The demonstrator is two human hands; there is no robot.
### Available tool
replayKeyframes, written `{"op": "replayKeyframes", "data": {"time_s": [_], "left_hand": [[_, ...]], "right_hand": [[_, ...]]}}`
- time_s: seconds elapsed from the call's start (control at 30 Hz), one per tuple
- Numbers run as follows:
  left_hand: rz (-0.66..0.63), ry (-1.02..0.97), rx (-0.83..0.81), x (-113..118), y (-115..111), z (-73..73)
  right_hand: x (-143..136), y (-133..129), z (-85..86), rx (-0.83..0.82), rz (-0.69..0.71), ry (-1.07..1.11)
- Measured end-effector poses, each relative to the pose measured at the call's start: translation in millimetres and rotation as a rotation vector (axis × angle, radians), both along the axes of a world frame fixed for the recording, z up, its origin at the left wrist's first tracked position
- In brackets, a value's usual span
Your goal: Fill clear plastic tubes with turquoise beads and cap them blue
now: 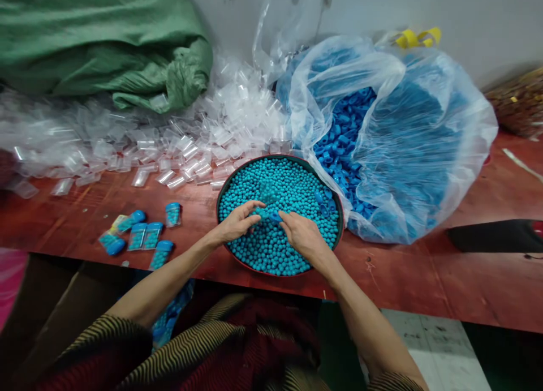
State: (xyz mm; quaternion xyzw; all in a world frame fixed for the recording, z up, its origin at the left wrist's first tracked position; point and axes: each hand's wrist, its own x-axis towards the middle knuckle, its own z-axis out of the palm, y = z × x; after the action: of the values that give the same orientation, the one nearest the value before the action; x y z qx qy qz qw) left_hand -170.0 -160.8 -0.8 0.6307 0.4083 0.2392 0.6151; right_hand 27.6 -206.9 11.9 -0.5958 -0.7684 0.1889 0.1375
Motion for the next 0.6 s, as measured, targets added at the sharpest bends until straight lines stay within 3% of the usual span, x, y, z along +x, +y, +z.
{"op": "replayKeyframes", "data": {"time_s": [0.13,0.33,0.43,0.6], "left_hand": [[-0.016,-0.026,-0.051,-3,1,-1.7],[0.006,-0.113,-0.036,13,-8,3.8],[0.029,-0.141,-0.064,14,-12,9.0],[0.047,-0.184,-0.080,10,-15,11.0]], "right_hand": [[6,-2,3.2,-0.010,-0.086,0.214],[-23,-1,8.0,-0.052,-0.211,0.529],[-27,-3,6.1,-0.015,-0.216,0.558],[-20,-6,3.8,0.148,-0.067,0.421]]}}
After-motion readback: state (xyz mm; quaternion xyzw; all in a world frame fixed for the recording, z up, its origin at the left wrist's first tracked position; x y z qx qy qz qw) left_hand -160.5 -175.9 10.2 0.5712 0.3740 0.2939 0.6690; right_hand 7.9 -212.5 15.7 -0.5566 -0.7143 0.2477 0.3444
